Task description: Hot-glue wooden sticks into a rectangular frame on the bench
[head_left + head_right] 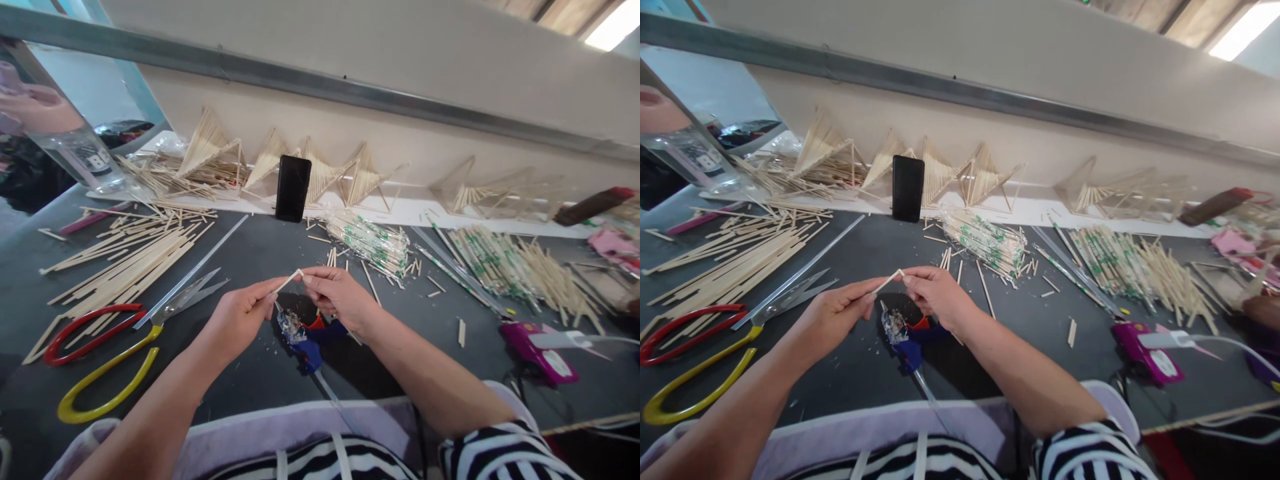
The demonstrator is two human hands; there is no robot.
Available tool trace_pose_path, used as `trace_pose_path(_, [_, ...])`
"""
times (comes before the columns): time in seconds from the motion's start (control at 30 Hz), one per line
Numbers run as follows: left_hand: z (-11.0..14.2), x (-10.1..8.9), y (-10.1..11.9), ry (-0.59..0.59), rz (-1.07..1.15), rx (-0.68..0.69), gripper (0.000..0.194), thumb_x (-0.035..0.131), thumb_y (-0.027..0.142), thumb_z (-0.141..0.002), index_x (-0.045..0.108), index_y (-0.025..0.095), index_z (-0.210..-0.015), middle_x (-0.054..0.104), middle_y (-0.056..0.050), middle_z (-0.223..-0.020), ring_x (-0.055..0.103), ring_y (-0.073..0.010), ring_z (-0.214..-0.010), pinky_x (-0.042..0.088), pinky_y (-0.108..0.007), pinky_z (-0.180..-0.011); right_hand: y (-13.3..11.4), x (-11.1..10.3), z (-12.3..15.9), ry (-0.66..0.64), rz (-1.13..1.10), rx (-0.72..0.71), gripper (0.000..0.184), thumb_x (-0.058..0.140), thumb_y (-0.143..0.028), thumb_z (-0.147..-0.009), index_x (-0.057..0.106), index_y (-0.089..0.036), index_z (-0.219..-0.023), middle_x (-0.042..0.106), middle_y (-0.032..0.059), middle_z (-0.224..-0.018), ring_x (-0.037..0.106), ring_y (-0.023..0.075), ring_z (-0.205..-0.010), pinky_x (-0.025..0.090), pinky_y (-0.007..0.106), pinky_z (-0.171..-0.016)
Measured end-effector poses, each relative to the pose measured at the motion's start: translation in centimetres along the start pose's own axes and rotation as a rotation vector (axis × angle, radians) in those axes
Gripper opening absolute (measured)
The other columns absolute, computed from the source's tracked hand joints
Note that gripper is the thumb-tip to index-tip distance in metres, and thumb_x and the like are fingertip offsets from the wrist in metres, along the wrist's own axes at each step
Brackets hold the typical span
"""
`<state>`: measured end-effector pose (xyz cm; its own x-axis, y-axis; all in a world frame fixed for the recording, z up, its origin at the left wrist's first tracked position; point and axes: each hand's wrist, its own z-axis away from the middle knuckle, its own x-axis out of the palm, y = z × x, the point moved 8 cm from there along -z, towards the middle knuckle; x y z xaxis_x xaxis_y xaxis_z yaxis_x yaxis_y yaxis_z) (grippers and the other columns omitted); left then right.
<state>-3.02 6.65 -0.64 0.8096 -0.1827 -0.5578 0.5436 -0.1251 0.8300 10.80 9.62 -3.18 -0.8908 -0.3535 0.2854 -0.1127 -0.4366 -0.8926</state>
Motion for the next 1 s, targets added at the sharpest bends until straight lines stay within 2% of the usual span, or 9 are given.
trace_pose_path(0.27, [-0.09, 0.33, -0.8, -0.035, 0.015, -0.033, 0.043, 0.041, 0.031, -0.089, 0.058, 0.02, -0.127, 0.049, 0.003, -0.061, 0.04, -0.0091, -0.054, 0.032, -0.019, -0.052, 0.24, -0.1, -0.1, -0.013, 0.013, -0.012, 0.029, 0.068, -0.038, -0.072, 0.066, -0.016, -0.09, 0.041, -0.0088, -0.052, 0.018, 0.0011, -0.036, 0.009, 0.02, -0.037])
trace_pose_path(0.6, [-0.26, 0.48, -1.02, -0.033, 0.022, -0.013, 0.043, 0.04, 0.025, -0.088, 0.059, 0.021, -0.126, 0.051, 0.003, -0.062, 0.043, -0.0093, -0.057, 0.035, -0.018, -0.057, 0.43, -0.11, -0.23, 0.008, 0.022, 0.009, 0.031, 0.068, -0.039, -0.071, 0.066, -0.015, -0.09, 0.042, -0.0089, -0.05, 0.019, 0.0009, -0.035, 0.008, 0.019, -0.037])
trace_pose_path(1.0, [-0.18, 0.13, -0.44, -0.017, 0.027, 0.012, 0.043, 0.042, 0.025, -0.085, 0.062, 0.018, -0.122, 0.054, 0.001, -0.061, 0.043, -0.0096, -0.056, 0.036, -0.018, -0.055, 0.52, -0.07, -0.24, 0.003, 0.017, 0.022, 0.03, 0.069, -0.038, -0.07, 0.066, -0.016, -0.09, 0.042, -0.009, -0.05, 0.02, 0.0006, -0.034, 0.009, 0.018, -0.036])
